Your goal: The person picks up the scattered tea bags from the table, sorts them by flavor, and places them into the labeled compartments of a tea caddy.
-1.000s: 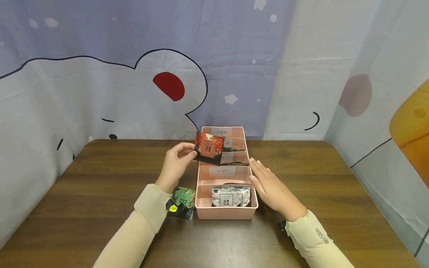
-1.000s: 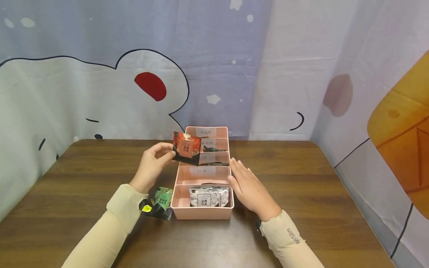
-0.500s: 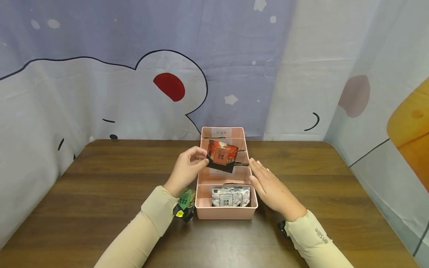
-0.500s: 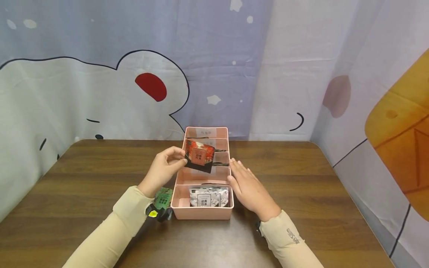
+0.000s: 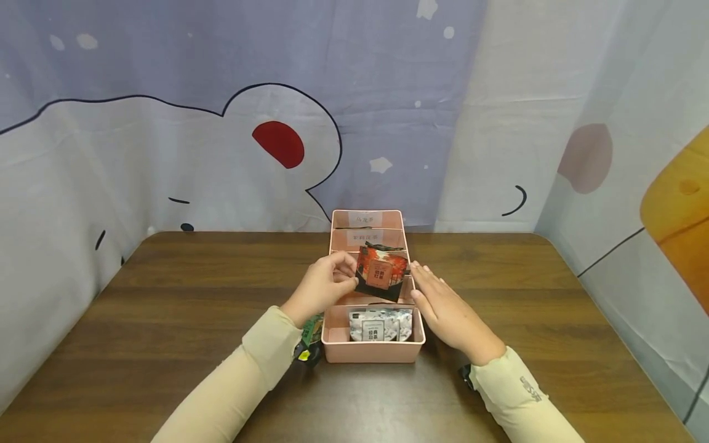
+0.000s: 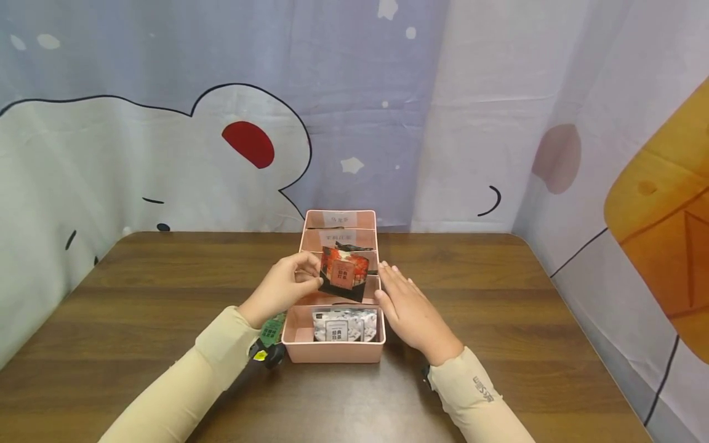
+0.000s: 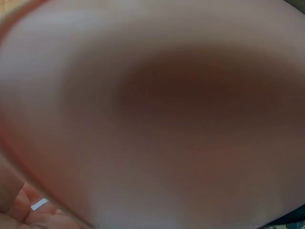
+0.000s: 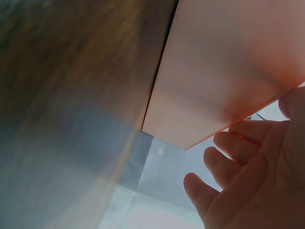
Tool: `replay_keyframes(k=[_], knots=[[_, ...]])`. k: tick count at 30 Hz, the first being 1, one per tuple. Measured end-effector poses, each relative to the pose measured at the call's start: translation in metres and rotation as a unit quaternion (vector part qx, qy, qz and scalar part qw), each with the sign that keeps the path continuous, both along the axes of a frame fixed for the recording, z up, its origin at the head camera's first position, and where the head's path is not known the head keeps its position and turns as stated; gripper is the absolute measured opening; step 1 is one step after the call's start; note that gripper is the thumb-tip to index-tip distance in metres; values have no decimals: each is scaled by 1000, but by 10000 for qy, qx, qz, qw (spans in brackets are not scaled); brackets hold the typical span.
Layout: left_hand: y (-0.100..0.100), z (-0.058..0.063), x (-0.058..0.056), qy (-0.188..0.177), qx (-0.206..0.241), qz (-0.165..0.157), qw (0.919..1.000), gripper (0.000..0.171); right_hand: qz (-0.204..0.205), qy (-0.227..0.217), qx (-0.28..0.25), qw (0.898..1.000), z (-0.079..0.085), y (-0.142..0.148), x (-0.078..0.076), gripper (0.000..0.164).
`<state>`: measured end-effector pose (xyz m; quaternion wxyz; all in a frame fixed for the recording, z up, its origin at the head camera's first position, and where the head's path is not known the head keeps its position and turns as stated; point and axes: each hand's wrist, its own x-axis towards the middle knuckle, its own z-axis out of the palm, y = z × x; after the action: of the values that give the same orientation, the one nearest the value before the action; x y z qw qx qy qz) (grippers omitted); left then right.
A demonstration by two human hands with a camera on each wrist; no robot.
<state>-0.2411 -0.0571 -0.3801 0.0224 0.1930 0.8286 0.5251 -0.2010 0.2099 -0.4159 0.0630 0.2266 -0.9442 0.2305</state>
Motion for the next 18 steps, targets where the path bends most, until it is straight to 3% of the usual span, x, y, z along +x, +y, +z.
replay_keyframes(k=[18], knots=[[6,3,2,-287,-417,-658,9965,12,44,31,-16,10000,-1,1,-1,55]])
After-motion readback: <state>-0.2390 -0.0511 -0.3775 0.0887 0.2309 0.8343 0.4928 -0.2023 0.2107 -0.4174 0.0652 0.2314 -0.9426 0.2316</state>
